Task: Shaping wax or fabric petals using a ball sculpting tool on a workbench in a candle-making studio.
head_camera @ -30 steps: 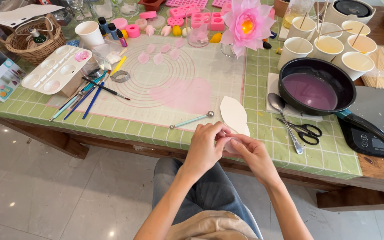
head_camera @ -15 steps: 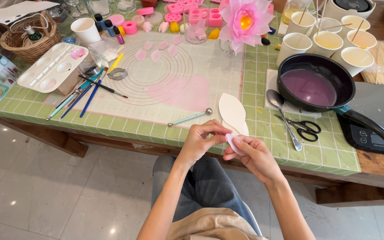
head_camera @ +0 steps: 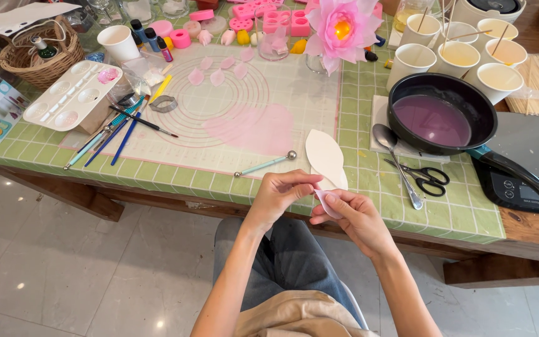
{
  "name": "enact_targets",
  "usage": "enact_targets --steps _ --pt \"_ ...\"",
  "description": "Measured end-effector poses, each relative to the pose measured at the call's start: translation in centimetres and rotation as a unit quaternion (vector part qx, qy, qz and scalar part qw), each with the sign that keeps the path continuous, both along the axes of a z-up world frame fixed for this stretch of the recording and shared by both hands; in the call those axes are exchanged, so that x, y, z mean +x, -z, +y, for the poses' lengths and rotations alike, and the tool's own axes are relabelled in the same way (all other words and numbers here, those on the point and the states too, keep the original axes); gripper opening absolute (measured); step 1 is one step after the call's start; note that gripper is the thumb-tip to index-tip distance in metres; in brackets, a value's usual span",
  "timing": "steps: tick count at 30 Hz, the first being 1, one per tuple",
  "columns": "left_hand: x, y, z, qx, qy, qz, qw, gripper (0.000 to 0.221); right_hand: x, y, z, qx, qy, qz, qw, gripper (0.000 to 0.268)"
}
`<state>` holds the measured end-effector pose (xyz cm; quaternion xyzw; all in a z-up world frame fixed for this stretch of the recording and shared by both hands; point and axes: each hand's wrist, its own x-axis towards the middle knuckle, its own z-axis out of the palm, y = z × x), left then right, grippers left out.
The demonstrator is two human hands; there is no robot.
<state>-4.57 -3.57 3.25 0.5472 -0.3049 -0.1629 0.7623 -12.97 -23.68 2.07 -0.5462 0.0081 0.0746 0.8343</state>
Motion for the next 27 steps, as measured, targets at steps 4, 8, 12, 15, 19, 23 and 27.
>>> enact_targets --steps 4,8,12,15,19,23,27 --pt "0.3 0.2 -0.1 -0.001 -0.001 0.013 1.0 0.018 -0.2 -0.5 0.2 -0.017 0.006 0.003 1.0 0.031" --pt "0.6 0.8 -0.2 0.012 -0.025 -0.02 0.999 0.008 -0.4 -1.1 0.6 -0.04 0.014 0.001 0.999 0.033" --pt "0.5 0.6 -0.3 0.017 -0.029 -0.043 0.999 0.005 -0.8 -1.9 1.1 -0.123 0.041 -0.026 0.991 0.034" --pt "0.3 -0.2 -0.3 0.012 -0.022 -0.031 0.999 0.007 -0.9 -2.4 1.4 -0.153 0.053 -0.055 0.985 0.033" --pt "0.6 0.3 -0.4 0.005 -0.022 -0.038 0.999 0.006 -0.8 -1.9 1.5 -0.169 0.054 -0.074 0.981 0.032" --pt "0.1 -0.7 -0.7 -0.007 -0.016 0.013 1.0 0.013 -0.3 -0.4 1.3 -0.2 0.103 -0.091 0.97 0.03" --pt "-1.4 -1.4 -1.1 0.12 -0.134 -0.048 0.983 0.021 0.3 0.2 1.6 -0.187 0.198 -0.11 0.956 0.031"
